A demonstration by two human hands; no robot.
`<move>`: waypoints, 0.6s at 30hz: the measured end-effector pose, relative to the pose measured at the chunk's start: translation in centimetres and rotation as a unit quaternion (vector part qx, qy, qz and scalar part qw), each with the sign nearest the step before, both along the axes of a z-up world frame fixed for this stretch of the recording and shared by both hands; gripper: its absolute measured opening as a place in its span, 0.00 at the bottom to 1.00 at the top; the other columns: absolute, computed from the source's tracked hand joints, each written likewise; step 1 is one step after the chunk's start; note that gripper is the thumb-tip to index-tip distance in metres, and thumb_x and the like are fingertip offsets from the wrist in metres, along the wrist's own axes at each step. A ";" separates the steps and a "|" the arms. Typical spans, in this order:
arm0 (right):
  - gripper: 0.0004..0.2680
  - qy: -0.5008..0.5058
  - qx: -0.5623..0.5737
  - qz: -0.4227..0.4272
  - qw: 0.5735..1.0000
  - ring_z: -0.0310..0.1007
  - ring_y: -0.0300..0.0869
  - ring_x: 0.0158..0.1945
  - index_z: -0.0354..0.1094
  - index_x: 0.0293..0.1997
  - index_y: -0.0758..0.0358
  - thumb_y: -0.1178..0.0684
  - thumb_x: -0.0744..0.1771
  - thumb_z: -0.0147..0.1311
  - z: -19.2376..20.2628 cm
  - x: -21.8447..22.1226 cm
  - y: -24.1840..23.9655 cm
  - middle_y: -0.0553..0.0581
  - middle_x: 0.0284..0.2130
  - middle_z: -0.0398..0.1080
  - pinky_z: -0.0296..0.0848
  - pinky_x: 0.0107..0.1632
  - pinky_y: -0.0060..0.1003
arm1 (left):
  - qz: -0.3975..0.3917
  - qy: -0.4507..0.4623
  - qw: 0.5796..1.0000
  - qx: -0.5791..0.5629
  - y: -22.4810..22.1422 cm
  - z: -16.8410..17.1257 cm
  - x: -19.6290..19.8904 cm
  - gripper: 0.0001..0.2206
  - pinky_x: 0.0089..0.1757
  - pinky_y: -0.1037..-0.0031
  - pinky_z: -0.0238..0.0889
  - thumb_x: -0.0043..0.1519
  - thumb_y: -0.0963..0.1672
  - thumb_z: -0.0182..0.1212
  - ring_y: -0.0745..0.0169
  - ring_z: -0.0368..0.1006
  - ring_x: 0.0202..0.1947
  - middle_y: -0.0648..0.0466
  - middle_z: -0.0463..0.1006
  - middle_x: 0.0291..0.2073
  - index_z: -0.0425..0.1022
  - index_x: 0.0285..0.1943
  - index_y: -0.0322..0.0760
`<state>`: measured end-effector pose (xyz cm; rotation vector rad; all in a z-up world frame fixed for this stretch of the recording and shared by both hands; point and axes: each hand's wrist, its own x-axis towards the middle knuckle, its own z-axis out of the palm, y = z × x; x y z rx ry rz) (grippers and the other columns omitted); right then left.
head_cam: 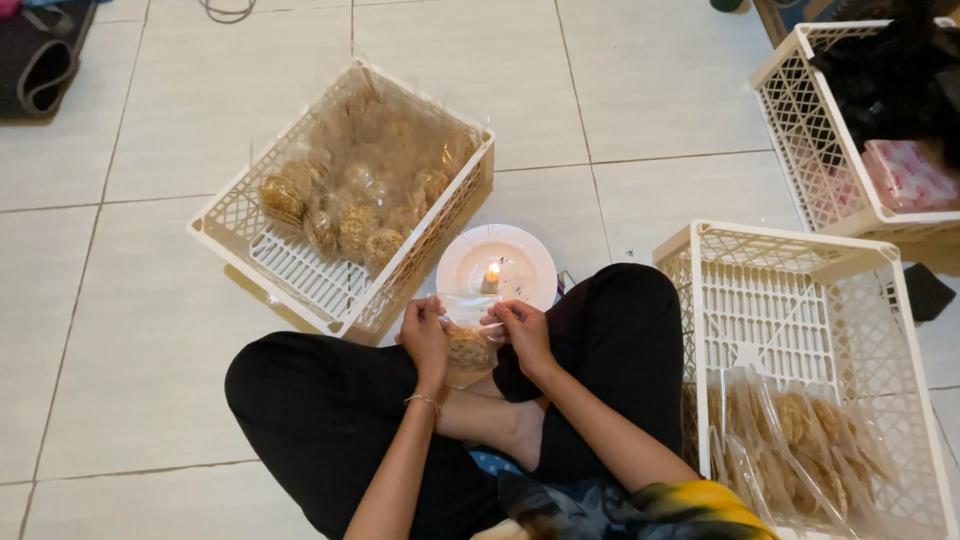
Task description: Sealing small plastic bags containing food items by melting the edges over a candle flame.
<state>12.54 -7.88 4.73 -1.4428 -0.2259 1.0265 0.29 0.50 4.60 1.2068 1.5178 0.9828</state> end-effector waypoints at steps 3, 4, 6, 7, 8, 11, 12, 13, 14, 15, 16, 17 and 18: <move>0.06 0.021 0.009 -0.012 1.000 0.80 0.45 0.26 0.74 0.39 0.67 0.54 0.68 0.57 0.5 0.2 -0.2 0.68 0.31 0.79 0.81 0.29 0.36 | 0.028 -0.070 0.996 -0.052 0.8 -0.2 0.7 0.09 0.18 0.83 0.64 0.62 0.46 0.63 0.70 0.72 0.15 0.58 0.76 0.17 0.77 0.28 0.45; 0.06 0.021 0.007 -0.012 1.000 0.80 0.45 0.26 0.74 0.39 0.67 0.54 0.68 0.57 0.0 0.5 -0.1 0.68 0.31 0.79 0.81 0.29 0.36 | 0.028 -0.069 0.996 -0.054 0.8 1.0 0.8 0.09 0.18 0.83 0.64 0.62 0.46 0.63 0.70 0.72 0.15 0.58 0.76 0.17 0.77 0.28 0.45; 0.06 0.018 0.043 -0.011 0.999 0.81 0.50 0.25 0.73 0.41 0.69 0.56 0.68 0.55 -1.0 0.9 -0.1 0.72 0.33 0.78 0.80 0.25 0.37 | -0.005 -0.014 0.999 -0.042 0.6 3.3 0.9 0.10 0.25 0.88 0.63 0.63 0.48 0.62 0.70 0.75 0.19 0.62 0.76 0.19 0.78 0.29 0.47; 0.06 0.018 0.043 -0.008 0.999 0.81 0.50 0.25 0.73 0.41 0.69 0.56 0.68 0.55 -0.4 0.9 0.0 0.72 0.33 0.78 0.80 0.25 0.37 | -0.002 -0.015 0.999 -0.042 0.6 3.3 0.7 0.10 0.25 0.88 0.63 0.63 0.48 0.62 0.70 0.75 0.19 0.62 0.76 0.19 0.78 0.29 0.47; 0.06 0.012 0.048 -0.009 0.999 0.80 0.51 0.24 0.73 0.41 0.70 0.57 0.68 0.55 0.2 0.9 0.0 0.73 0.32 0.78 0.80 0.23 0.38 | -0.014 0.013 0.999 -0.041 0.5 3.3 0.5 0.10 0.34 0.90 0.59 0.64 0.49 0.60 0.70 0.77 0.21 0.63 0.78 0.20 0.79 0.31 0.49; 0.06 0.010 0.050 -0.007 0.999 0.80 0.52 0.23 0.73 0.40 0.71 0.57 0.69 0.55 0.2 0.6 -0.4 0.72 0.31 0.77 0.79 0.21 0.38 | -0.026 0.047 0.997 -0.054 0.4 2.5 0.2 0.11 0.35 0.93 0.58 0.64 0.51 0.59 0.70 0.78 0.20 0.64 0.77 0.18 0.78 0.31 0.52; 0.06 0.009 0.053 -0.006 0.999 0.80 0.51 0.22 0.73 0.40 0.71 0.57 0.69 0.54 0.1 0.6 -0.4 0.72 0.31 0.77 0.78 0.20 0.38 | -0.027 0.048 0.997 -0.061 0.6 2.1 0.3 0.12 0.27 0.94 0.61 0.64 0.52 0.58 0.70 0.76 0.18 0.64 0.76 0.16 0.77 0.29 0.52; 0.06 0.010 0.053 -0.005 0.999 0.80 0.51 0.22 0.73 0.40 0.71 0.57 0.69 0.54 -0.2 0.7 -0.1 0.72 0.31 0.77 0.78 0.20 0.38 | -0.026 0.049 0.997 -0.062 1.0 0.8 0.4 0.12 0.27 0.94 0.61 0.64 0.52 0.58 0.70 0.76 0.18 0.64 0.76 0.16 0.77 0.29 0.52; 0.06 0.013 0.052 -0.006 0.999 0.80 0.51 0.22 0.73 0.40 0.70 0.57 0.69 0.54 -0.5 0.9 0.2 0.71 0.31 0.77 0.78 0.20 0.37 | -0.030 0.067 0.996 -0.056 1.4 -0.6 0.5 0.11 0.38 0.93 0.55 0.64 0.52 0.57 0.70 0.77 0.19 0.65 0.76 0.16 0.77 0.29 0.53; 0.06 0.018 0.047 -0.008 0.999 0.80 0.50 0.22 0.72 0.40 0.70 0.56 0.70 0.54 -1.0 0.8 0.0 0.71 0.30 0.77 0.78 0.19 0.37 | -0.035 0.086 0.994 -0.055 1.3 -2.2 0.4 0.11 0.49 0.92 0.49 0.65 0.51 0.56 0.71 0.77 0.20 0.67 0.76 0.16 0.77 0.30 0.54; 0.06 0.021 0.042 -0.009 0.999 0.80 0.50 0.22 0.72 0.40 0.70 0.56 0.70 0.54 -1.4 0.8 -0.1 0.71 0.30 0.77 0.78 0.19 0.37 | -0.036 0.088 0.994 -0.059 1.0 -2.1 0.4 0.11 0.49 0.92 0.49 0.65 0.51 0.56 0.71 0.77 0.20 0.67 0.76 0.16 0.77 0.30 0.54; 0.06 0.026 0.040 -0.006 0.999 0.80 0.50 0.22 0.73 0.40 0.69 0.56 0.70 0.54 -1.8 1.0 0.2 0.70 0.31 0.77 0.78 0.19 0.35 | -0.019 0.056 0.996 -0.060 1.2 -1.9 0.6 0.10 0.35 0.91 0.56 0.64 0.50 0.57 0.69 0.77 0.19 0.63 0.77 0.18 0.77 0.30 0.51; 0.06 0.031 0.037 -0.003 0.999 0.80 0.50 0.23 0.73 0.40 0.68 0.55 0.70 0.54 -2.2 1.2 0.5 0.70 0.31 0.77 0.77 0.19 0.34 | -0.003 0.024 0.998 -0.060 1.3 -1.7 0.8 0.10 0.21 0.91 0.63 0.63 0.48 0.59 0.67 0.77 0.18 0.60 0.79 0.19 0.77 0.30 0.47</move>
